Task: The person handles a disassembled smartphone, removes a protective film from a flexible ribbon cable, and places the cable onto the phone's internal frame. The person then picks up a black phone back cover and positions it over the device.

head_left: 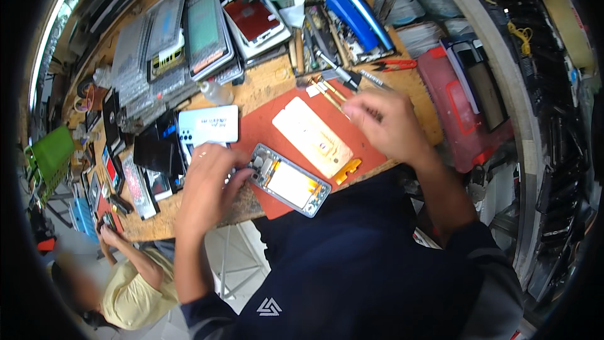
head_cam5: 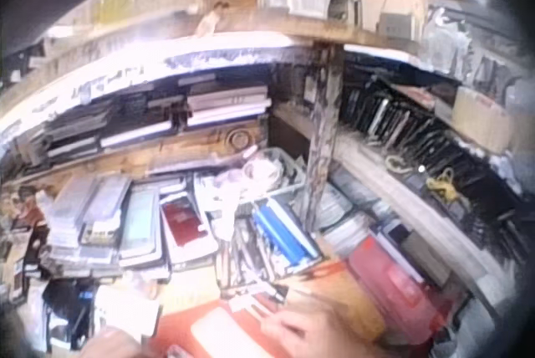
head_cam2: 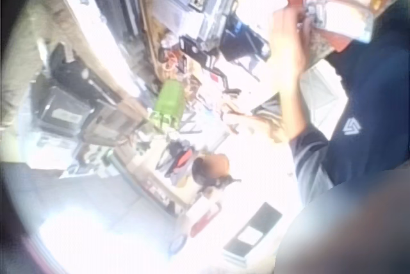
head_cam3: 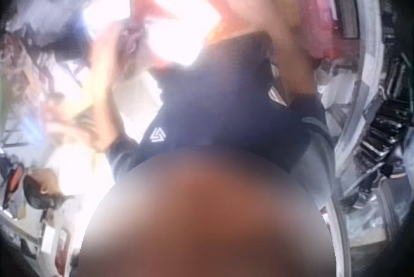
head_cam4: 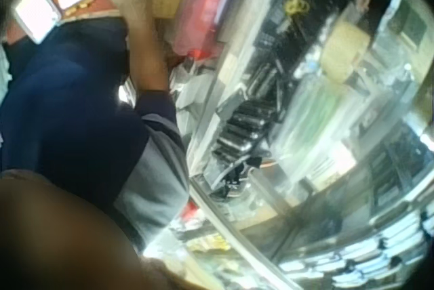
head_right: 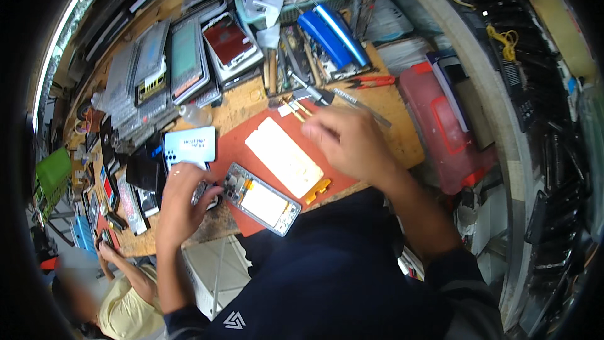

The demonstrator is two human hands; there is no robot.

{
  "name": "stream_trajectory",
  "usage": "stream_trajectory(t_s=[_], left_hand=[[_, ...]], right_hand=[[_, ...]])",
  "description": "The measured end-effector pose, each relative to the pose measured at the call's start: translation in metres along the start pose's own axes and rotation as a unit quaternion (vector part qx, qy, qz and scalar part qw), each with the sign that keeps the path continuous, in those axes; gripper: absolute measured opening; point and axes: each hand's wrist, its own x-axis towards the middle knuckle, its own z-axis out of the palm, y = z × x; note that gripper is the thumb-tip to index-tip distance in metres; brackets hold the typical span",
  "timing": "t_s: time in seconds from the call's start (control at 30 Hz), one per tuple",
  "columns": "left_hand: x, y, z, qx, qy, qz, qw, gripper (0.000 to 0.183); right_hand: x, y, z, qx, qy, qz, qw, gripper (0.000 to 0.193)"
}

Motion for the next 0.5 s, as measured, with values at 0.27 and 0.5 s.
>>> stream_trajectory(t_s=[0.27, 0.5], left_hand=[[-0.084, 0.032, 0.079, -0.197, 0.359, -0.207, 0.889, 0.019], [-0.119, 0.037, 0.09, -0.114, 0.305, -0.189, 0.926, 0.043]], right_hand=[[0.225, 0.08, -0.034, -0.324, 0.104, -0.127, 0.932, 0.023], [0.309, 0.101, -0.025, -0.213, 0.041, 0.067, 0.974, 0.028]])
